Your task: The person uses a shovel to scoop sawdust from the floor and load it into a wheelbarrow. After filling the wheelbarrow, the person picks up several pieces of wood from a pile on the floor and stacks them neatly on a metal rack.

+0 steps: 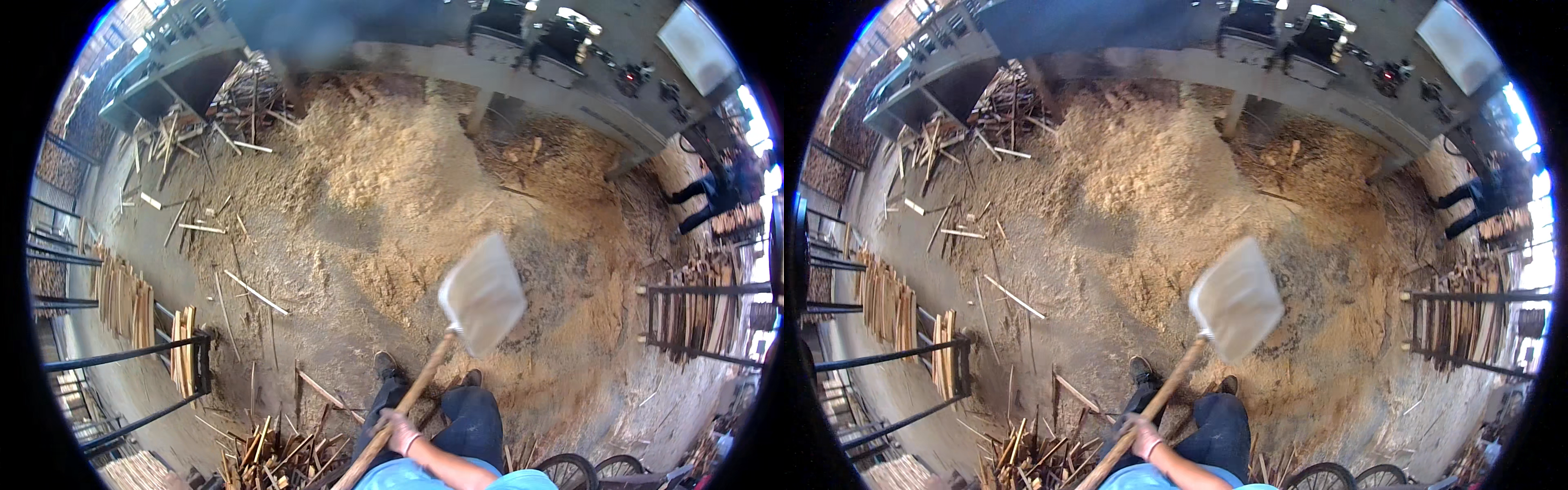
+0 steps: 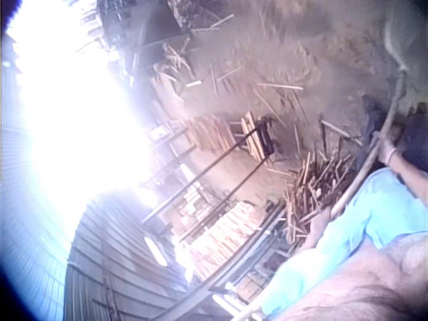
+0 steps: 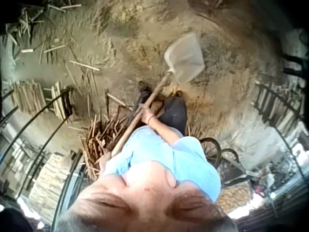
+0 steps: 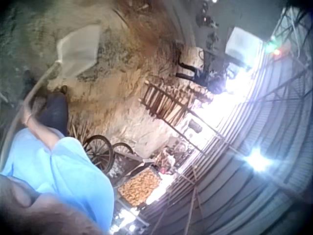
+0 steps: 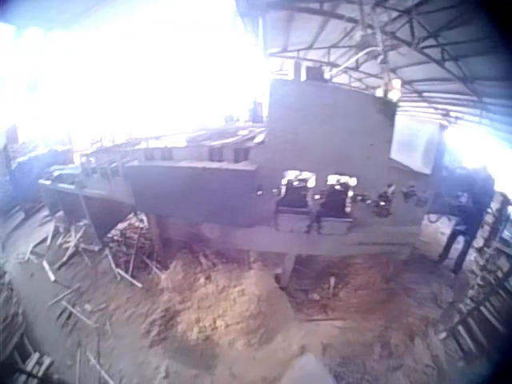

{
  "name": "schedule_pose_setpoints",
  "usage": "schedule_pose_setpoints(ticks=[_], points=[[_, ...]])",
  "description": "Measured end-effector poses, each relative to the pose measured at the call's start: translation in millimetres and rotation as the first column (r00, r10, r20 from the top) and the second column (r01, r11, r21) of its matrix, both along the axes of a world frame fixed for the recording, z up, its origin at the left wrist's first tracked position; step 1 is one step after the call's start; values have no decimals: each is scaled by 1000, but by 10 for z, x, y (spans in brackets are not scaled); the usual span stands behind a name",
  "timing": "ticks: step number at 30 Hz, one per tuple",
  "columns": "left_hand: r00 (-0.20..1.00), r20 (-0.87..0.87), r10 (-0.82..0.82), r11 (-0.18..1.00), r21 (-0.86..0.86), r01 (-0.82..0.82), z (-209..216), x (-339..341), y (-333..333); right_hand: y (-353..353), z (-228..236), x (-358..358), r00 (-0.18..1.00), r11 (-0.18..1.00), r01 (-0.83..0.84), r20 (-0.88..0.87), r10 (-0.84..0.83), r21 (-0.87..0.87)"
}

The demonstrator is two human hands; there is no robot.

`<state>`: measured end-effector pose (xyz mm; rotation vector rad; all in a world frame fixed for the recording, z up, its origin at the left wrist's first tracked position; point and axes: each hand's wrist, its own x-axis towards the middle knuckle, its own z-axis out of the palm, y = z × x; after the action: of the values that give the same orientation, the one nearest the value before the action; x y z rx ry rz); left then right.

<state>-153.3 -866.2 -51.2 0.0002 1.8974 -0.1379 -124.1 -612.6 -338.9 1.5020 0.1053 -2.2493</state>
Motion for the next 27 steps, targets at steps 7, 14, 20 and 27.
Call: schedule_pose_setpoints(ticks=[7,14,20,27], points=[[882,-77,464,885,0,-466,-327,185,225,-826,18,-240,839,862,-503,203,506,-67],[500,76,863,486,148,-861,-1787,-564,1423,912,-1764,-2444,762,744,-646,202,615,173],[674,-205,710,702,124,-701,-3359,-407,1534,1265,-3069,-2967,852,800,-517,94,515,304],[736,-229,637,770,142,-622,-4489,-177,1288,1568,-3358,-3809,877,694,-474,222,426,542]])
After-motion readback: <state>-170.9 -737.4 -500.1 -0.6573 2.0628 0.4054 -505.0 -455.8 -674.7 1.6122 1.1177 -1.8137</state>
